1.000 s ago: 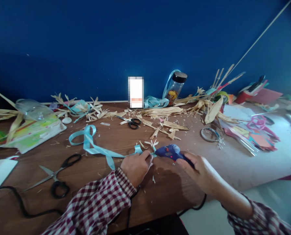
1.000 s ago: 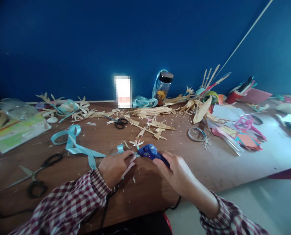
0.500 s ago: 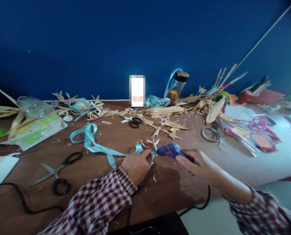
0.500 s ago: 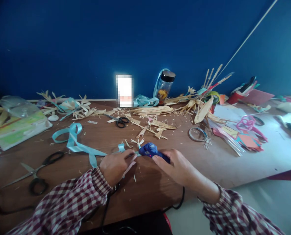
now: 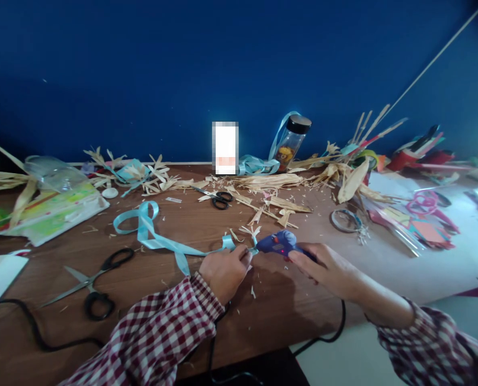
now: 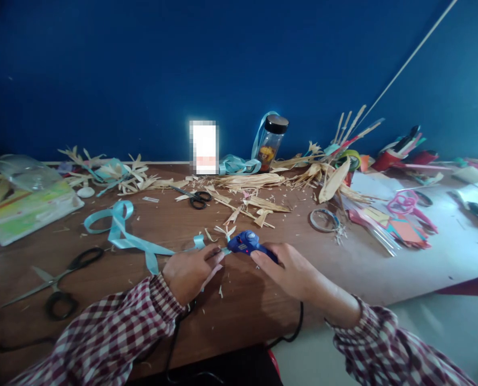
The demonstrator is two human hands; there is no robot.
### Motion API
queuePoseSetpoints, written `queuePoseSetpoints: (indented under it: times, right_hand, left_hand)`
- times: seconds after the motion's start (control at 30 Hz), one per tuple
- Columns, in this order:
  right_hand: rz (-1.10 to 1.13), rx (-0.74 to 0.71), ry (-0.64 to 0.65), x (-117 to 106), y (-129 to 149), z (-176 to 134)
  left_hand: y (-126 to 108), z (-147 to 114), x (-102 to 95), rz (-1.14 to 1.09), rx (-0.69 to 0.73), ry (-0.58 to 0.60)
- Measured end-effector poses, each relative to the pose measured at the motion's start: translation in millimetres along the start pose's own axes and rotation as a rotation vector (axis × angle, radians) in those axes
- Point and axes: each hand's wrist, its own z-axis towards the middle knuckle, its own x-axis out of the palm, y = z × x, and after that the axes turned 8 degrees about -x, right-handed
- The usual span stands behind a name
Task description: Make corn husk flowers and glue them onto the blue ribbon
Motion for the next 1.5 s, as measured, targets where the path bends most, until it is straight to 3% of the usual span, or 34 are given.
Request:
queuePoseSetpoints:
  times: [0.27,0.63,0.87,1.23,1.5]
  right_hand:
    - [-0.072,0.028,0.006,0.4,1.9,0.9]
    - [-0.073,0.035,-0.012,1.9,-0.9,-2.4]
    - [-0.083,0.01,0.017,0.8,2.9,-4.3]
    - [-0.058,0.004,0.016,-4.5,1.4,-11.5]
    - [-0.032,-0.007,-0.029,2.0,0.9,-7.3]
  left_hand:
    - [5.6,1.0,10.9,-0.001,0.033,-0.041]
    - [5.0,0.6,8.4,0.083,0.1,-0.042]
    - [1.0,0.4,0.9,-0.021,-0.048,0.003]
    - [-2.0,0.6,-6.2,0.0,-0.077,0.057]
    - [-2.7,-1.4,-9.0,0.031,-0.017,0.064]
